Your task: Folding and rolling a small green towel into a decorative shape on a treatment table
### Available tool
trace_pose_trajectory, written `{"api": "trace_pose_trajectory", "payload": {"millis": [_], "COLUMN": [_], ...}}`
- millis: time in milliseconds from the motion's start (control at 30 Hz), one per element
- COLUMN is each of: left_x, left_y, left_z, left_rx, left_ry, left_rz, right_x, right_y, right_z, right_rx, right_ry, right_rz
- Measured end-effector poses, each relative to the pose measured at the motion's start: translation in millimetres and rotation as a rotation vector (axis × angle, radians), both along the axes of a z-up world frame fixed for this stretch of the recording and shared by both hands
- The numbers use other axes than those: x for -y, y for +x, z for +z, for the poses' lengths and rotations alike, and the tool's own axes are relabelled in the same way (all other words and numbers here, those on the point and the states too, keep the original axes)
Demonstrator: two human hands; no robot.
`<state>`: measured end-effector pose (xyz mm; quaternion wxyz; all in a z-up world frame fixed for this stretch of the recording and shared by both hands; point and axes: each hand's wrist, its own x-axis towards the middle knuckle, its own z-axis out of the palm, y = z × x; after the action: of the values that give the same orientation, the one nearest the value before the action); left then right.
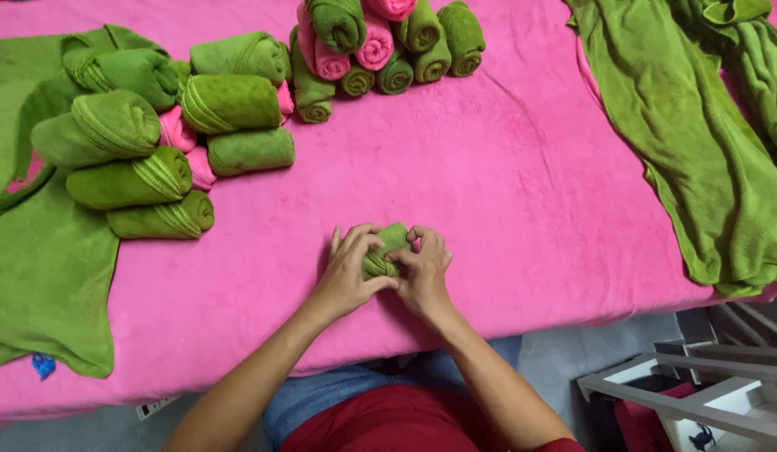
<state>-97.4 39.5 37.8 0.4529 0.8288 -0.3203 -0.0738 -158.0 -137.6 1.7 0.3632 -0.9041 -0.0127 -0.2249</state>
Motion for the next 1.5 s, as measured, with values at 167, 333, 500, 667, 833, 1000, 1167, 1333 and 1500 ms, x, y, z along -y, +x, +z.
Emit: {"api": "trace_pose_trajectory", "payload": {"millis": [167, 333, 500, 667, 833, 1000, 1167, 1333, 1500], "left_x": [-2, 1, 4, 5, 4, 3, 3, 2, 0], "left_y": [4, 6, 10, 19, 21, 25, 24, 26, 25], "left_z": [-12, 11, 20, -4, 1, 12, 10, 13, 9], "left_rx": [0.154, 0.21, 0.244, 0.293, 0.289, 0.238, 0.197, 0.173, 0.207], "left_ry": [0.08, 0.165, 0.272, 0.235, 0.235, 0.206, 0.183, 0.114, 0.157], "left_rz": [-0.006, -0.009, -0.059, -0.092, -0.139, -0.148, -0.114, -0.093, -0.122], "right_x": [0, -4, 0, -11, -3, -3, -14, -1, 11], "right_y": [6, -5, 0, -7, -12, -15, -18, -3, 0], "right_z": [-4, -14, -23, -18, -26, -13, -33, -17, 1], "right_rx": [-0.084, 0.107, 0.135, 0.222, 0.068, -0.022, 0.14, 0.021, -0.109], "right_ry": [0.263, 0.261, 0.236, 0.366, 0.129, 0.114, -0.022, 0.058, 0.058], "right_rz": [0.009, -0.108, -0.086, -0.029, -0.08, -0.073, -0.229, -0.084, 0.027]}}
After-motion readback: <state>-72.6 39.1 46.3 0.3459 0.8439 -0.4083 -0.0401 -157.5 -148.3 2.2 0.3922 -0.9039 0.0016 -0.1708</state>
